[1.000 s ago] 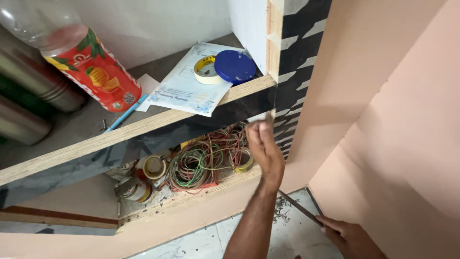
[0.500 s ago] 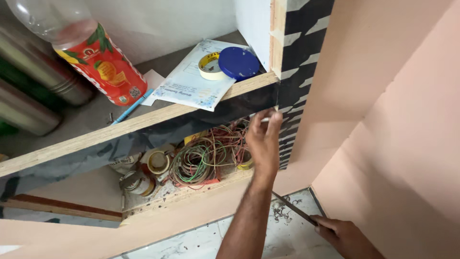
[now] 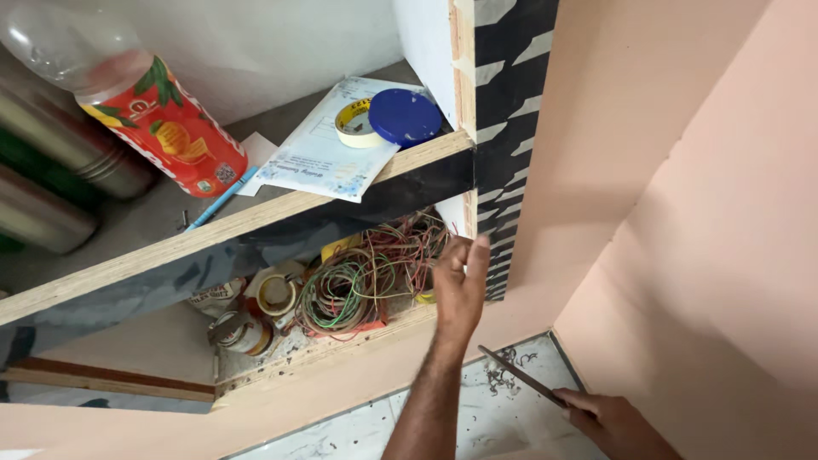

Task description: The person applies a laminate strip to the edge of a shelf, pressing it firmly into place and trimming the excess material with a blade.

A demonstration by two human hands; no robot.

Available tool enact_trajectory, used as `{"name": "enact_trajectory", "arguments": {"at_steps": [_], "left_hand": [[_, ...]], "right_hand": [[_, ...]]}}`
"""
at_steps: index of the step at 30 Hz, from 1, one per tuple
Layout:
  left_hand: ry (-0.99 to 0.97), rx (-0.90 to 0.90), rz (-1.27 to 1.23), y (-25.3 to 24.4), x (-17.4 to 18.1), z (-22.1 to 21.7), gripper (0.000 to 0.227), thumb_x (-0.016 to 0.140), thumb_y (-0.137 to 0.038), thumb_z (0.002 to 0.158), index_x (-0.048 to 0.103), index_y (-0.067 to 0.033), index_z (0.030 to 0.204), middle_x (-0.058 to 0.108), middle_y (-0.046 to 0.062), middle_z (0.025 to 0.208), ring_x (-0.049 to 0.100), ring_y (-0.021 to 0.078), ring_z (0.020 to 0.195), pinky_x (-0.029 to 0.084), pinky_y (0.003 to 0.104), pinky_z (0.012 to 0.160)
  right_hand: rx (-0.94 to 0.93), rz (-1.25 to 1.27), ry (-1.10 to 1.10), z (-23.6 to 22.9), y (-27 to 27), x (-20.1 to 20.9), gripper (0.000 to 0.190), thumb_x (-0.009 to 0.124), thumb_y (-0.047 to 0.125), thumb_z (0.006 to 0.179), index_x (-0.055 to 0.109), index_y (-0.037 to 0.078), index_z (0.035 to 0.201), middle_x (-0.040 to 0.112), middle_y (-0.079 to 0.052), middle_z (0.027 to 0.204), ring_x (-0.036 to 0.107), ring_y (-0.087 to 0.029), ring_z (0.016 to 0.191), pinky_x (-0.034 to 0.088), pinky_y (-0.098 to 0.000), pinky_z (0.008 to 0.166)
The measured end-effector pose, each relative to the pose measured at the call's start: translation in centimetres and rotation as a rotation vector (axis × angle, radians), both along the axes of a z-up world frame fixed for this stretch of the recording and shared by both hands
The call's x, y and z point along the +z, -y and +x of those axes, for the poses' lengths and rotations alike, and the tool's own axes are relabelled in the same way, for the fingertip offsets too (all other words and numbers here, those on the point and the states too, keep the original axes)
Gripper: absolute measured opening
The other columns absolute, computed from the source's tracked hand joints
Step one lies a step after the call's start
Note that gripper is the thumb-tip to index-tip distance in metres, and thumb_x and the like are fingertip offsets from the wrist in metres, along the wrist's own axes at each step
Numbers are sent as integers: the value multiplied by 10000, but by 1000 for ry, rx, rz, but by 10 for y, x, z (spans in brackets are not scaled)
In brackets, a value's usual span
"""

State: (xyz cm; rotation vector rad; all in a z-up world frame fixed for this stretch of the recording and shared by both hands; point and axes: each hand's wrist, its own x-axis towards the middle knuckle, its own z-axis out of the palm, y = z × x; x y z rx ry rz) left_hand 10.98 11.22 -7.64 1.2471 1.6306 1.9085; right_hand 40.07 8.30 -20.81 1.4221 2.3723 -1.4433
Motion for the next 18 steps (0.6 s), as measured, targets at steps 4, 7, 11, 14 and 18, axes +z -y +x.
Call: {"name": "enact_trajectory", "arguments": {"at_steps": [4,7,11,14,18], "left_hand": [[-146,31,26,3,3,-11,127,675,-121,968,628,-37,885,679,105,894,659,136,767,583,285,624],[47,-187,-97,11,4,-11,72,615,-98,999,665,-46,1001,738,112,910,739,143,793,632,281,699],[-337,-190,-456,30,-12,-4,248,660,-184,1019,727,-8,857,758,141,806,719,185,674,603,347,665],[-600,79,-148,35,-27,-7,170,715,-125,943,695,26,867,709,189,885,700,245,734,632,300,618],[22,-34,-199,21,-30,-22,122,649,-169,964,705,-62,982,739,82,845,708,150,592,614,292,499]], "right_hand": [[31,-24,73,-3,0,3,446,716,317,926,693,249,1366,846,-42,967,745,-160,840,577,-280,855],[57,-15,-3,-6,1,6,457,694,319,915,689,233,1363,847,-39,969,744,-134,837,571,-280,839],[38,-56,82,-4,3,5,444,678,359,918,686,244,1347,813,-50,950,732,-151,802,575,-298,824],[-11,-93,219,1,3,-1,427,683,398,955,665,280,1365,803,-84,921,707,-175,807,579,-304,837],[-93,-61,-7,7,3,-10,501,712,331,897,686,257,1393,810,31,1074,700,-129,902,554,-296,870]]}}
